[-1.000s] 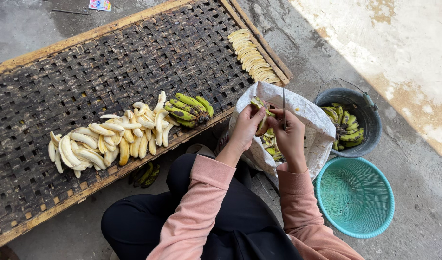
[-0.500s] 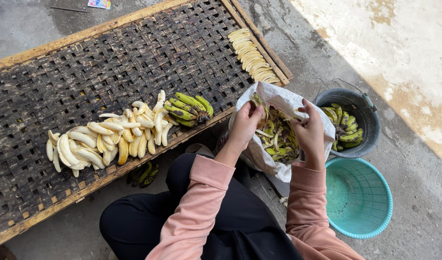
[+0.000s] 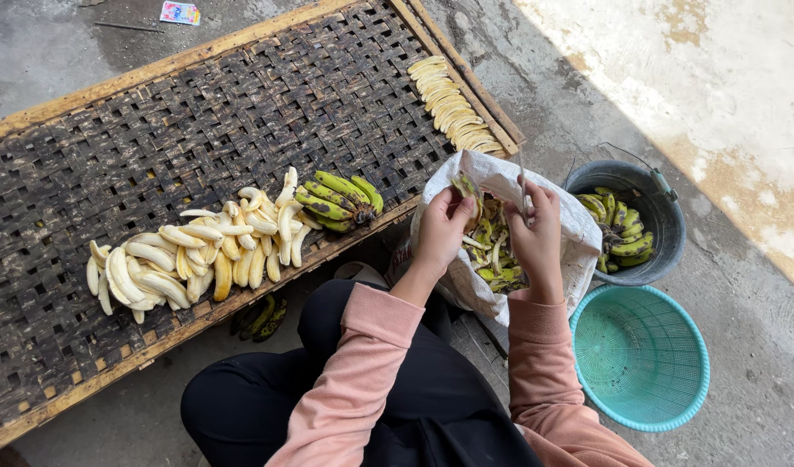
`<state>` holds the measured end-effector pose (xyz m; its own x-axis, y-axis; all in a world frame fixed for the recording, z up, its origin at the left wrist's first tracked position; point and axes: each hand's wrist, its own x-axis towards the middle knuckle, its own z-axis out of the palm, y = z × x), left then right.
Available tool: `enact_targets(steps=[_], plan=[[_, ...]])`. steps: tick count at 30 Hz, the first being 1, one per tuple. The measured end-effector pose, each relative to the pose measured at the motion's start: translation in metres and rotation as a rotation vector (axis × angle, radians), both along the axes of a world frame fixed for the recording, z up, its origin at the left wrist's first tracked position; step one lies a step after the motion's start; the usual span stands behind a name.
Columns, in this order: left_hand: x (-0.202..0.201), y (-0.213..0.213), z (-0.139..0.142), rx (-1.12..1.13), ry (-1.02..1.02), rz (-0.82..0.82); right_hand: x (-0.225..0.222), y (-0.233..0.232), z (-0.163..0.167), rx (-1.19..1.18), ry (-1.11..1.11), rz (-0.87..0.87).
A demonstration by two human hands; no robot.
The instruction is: The person sits on the ground and peels bananas one at a time, using a knife to help remove the peel. Peeled bananas are placed on a woven bamboo tray and the peels are dropped into a sack beside them.
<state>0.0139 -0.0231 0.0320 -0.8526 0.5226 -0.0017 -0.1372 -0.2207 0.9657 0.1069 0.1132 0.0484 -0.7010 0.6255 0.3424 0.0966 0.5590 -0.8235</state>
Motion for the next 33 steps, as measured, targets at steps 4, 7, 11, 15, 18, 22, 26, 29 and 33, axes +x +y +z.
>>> enact_targets(steps=[4,7,11,15,18,22,26,29,33], plan=[[0.015,-0.003,0.018,-0.348,0.485,0.169,-0.006,-0.025,0.017,-0.131,0.158,0.171],[0.026,-0.005,0.029,-0.351,0.534,0.183,-0.015,-0.037,0.015,-0.111,0.134,0.096],[0.031,-0.006,0.031,-0.336,0.541,0.184,-0.021,-0.041,0.002,0.052,0.179,-0.020],[0.034,-0.001,0.017,-0.262,0.523,0.187,-0.028,-0.031,-0.015,-0.095,0.248,-0.081],[0.022,0.004,0.003,0.082,0.045,0.011,-0.023,-0.012,-0.024,-0.423,0.358,0.087],[-0.009,0.002,-0.008,0.621,-0.514,-0.023,-0.005,0.014,-0.027,-0.833,0.437,0.053],[-0.023,-0.001,-0.015,0.667,-0.503,0.110,0.008,0.020,-0.014,-0.366,0.166,-0.067],[-0.017,0.004,-0.022,0.582,-0.411,0.133,0.008,0.007,0.001,-0.203,0.122,0.048],[-0.001,0.018,-0.036,0.506,-0.372,0.043,-0.004,-0.022,0.013,-0.539,0.163,0.171]])
